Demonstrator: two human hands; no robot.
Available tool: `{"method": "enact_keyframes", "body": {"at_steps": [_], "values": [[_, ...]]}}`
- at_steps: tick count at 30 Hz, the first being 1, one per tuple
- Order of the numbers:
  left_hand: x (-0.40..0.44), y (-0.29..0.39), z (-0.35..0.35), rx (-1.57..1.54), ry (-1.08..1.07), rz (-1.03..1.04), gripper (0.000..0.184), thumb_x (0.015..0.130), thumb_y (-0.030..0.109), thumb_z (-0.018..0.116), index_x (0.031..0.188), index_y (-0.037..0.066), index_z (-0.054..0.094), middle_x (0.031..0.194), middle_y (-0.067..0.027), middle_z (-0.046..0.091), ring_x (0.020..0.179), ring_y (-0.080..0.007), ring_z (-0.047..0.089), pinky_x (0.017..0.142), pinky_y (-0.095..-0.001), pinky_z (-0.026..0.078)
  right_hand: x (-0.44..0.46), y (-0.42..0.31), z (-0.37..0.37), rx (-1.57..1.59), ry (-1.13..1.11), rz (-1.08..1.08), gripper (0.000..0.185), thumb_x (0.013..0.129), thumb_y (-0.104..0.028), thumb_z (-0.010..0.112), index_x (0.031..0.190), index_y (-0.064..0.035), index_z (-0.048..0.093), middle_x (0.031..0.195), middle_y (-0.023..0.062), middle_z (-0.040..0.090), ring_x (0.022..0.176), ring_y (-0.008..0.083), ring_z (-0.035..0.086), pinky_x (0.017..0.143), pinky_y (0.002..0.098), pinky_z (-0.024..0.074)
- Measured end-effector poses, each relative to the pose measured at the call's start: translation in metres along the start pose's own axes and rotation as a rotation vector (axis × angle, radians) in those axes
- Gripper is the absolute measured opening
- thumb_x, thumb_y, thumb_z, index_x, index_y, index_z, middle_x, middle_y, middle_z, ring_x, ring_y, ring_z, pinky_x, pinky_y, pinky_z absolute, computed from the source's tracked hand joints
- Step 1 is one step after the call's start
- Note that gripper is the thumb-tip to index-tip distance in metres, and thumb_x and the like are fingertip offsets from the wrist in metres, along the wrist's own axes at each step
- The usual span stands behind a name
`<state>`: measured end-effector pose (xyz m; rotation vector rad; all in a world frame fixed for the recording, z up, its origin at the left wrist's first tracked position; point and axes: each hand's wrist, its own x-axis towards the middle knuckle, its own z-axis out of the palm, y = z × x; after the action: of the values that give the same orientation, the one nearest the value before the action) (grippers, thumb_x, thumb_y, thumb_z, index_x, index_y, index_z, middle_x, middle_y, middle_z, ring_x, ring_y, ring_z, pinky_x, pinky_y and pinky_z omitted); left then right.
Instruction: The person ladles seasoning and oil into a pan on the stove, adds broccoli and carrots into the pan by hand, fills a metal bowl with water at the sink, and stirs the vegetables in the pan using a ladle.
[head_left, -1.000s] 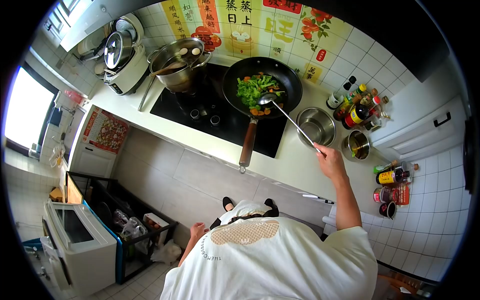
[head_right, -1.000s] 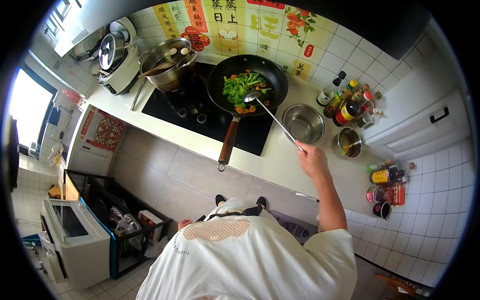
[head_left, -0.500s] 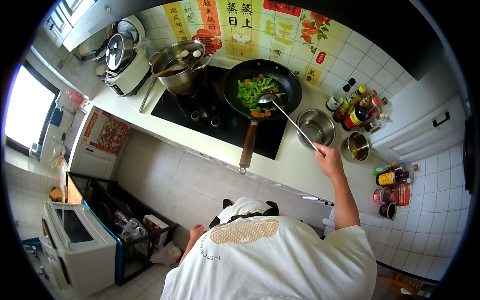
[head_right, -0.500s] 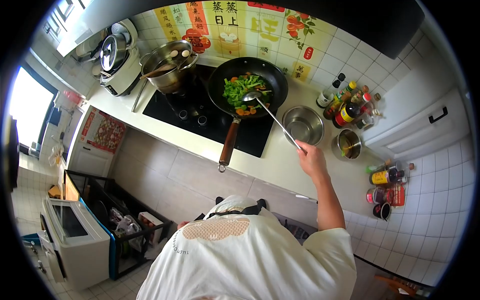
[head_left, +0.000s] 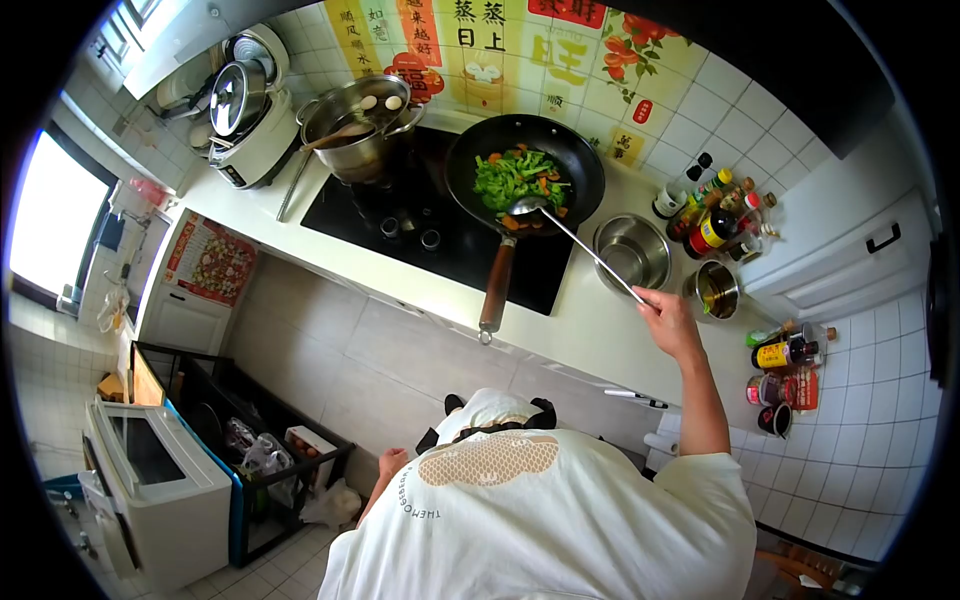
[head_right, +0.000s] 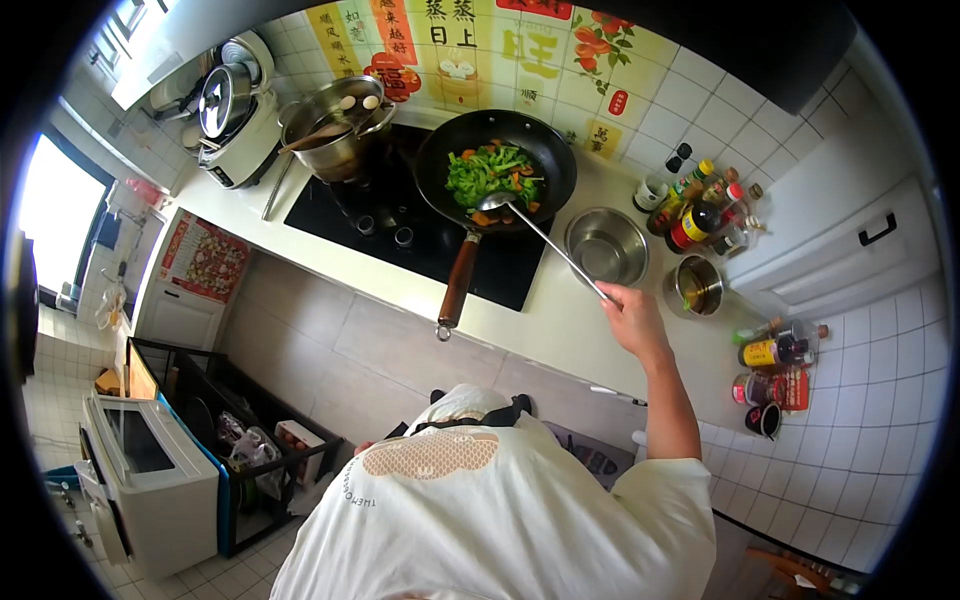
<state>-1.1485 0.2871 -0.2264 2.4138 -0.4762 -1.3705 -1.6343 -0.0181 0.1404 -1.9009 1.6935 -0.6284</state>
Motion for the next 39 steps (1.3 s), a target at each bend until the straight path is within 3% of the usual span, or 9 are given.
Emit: {"method": "enact_keyframes", "body": {"at_steps": [3, 7, 9, 12, 25, 28, 35, 36, 39], "values": [[-0.046, 0.046, -0.015, -0.382, -0.055, -0.03, 0.018, 0.075, 0.011, 0.059, 0.089, -0.001, 0.059, 0.076, -0.0099, 0.062, 0.065, -0.0194, 0.062, 0.056, -0.029, 0.05, 0.002, 0.004, 0.0, 0.03, -0.016, 0.097, 0.028, 0.078, -0.008, 0.056, 0.107, -0.0069, 0.059, 0.064, 0.0082, 0.059, 0.051, 0.0099, 0.047, 0.052, 0.0253, 0.04], [-0.034, 0.041, -0.017, -0.387, -0.096, -0.042, 0.016, 0.077, 0.008, 0.057, 0.089, -0.001, 0.057, 0.078, -0.0108, 0.061, 0.064, -0.0214, 0.063, 0.055, -0.0295, 0.052, 0.008, 0.006, 0.006, 0.102, 0.055, 0.086, 0.028, 0.079, -0.008, 0.056, 0.106, -0.0051, 0.059, 0.065, 0.0092, 0.059, 0.052, 0.0096, 0.047, 0.052, 0.0247, 0.0399], [0.009, 0.003, -0.014, -0.382, -0.303, -0.087, 0.017, 0.076, 0.011, 0.059, 0.087, -0.001, 0.059, 0.075, -0.0091, 0.061, 0.064, -0.0189, 0.062, 0.056, -0.0286, 0.05, 0.009, 0.005, 0.009, 0.089, 0.09, 0.071, 0.028, 0.079, -0.008, 0.055, 0.106, -0.0047, 0.059, 0.065, 0.0094, 0.059, 0.052, 0.0094, 0.047, 0.052, 0.0245, 0.0398], [0.014, -0.014, 0.003, -0.067, 0.015, 0.045, 0.019, 0.074, 0.016, 0.062, 0.085, 0.001, 0.062, 0.073, -0.0077, 0.062, 0.064, -0.0163, 0.06, 0.057, -0.0279, 0.048, 0.012, 0.009, 0.012, 0.002, 0.076, 0.054, 0.028, 0.079, -0.007, 0.056, 0.107, -0.0048, 0.058, 0.058, 0.0034, 0.054, 0.049, 0.0057, 0.039, 0.047, 0.023, 0.0351], [0.015, -0.009, -0.002, -0.053, 0.089, 0.033, 0.02, 0.072, 0.018, 0.062, 0.084, 0.002, 0.064, 0.073, -0.0072, 0.063, 0.064, -0.0143, 0.058, 0.057, -0.0273, 0.047, 0.068, 0.027, 0.065, 0.006, 0.27, -0.172, 0.027, 0.078, -0.01, 0.057, 0.104, -0.0045, 0.059, 0.06, 0.0079, 0.058, 0.049, 0.0113, 0.049, 0.05, 0.0268, 0.0408], [0.017, -0.02, 0.006, -0.134, 0.043, 0.063, 0.018, 0.074, 0.017, 0.063, 0.083, 0.001, 0.062, 0.072, -0.006, 0.062, 0.061, -0.0131, 0.056, 0.055, -0.0269, 0.046, 0.059, 0.008, 0.047, 0.041, 0.164, 0.131, 0.026, 0.079, -0.014, 0.057, 0.104, -0.0093, 0.061, 0.076, 0.0139, 0.062, 0.066, 0.0212, 0.06, 0.064, 0.0314, 0.0454], [0.011, -0.048, 0.011, -0.269, -0.052, 0.046, 0.02, 0.074, 0.014, 0.065, 0.086, -0.001, 0.06, 0.074, -0.0076, 0.062, 0.063, -0.0137, 0.058, 0.056, -0.0274, 0.047, 0.097, 0.011, 0.071, 0.046, 0.244, 0.01, 0.025, 0.079, -0.015, 0.056, 0.103, -0.0075, 0.06, 0.079, 0.0154, 0.063, 0.071, 0.0264, 0.061, 0.068, 0.0319, 0.0461], [0.014, -0.049, 0.009, -0.272, -0.047, 0.051, 0.02, 0.074, 0.014, 0.065, 0.086, -0.001, 0.06, 0.074, -0.0076, 0.062, 0.063, -0.0137, 0.058, 0.056, -0.0274, 0.047, 0.104, 0.031, 0.086, 0.002, 0.301, -0.094, 0.027, 0.079, -0.013, 0.057, 0.104, -0.0052, 0.06, 0.073, 0.0135, 0.063, 0.061, 0.0171, 0.06, 0.059, 0.0288, 0.0456], [0.024, -0.051, 0.009, -0.167, 0.036, 0.139, 0.021, 0.074, 0.015, 0.065, 0.087, -0.001, 0.061, 0.075, -0.0082, 0.063, 0.065, -0.0138, 0.058, 0.058, -0.028, 0.048, 0.093, 0.032, 0.088, 0.04, 0.238, -0.074, 0.028, 0.079, -0.013, 0.057, 0.105, -0.0053, 0.06, 0.071, 0.0129, 0.063, 0.061, 0.0163, 0.06, 0.058, 0.0289, 0.0453]]}}
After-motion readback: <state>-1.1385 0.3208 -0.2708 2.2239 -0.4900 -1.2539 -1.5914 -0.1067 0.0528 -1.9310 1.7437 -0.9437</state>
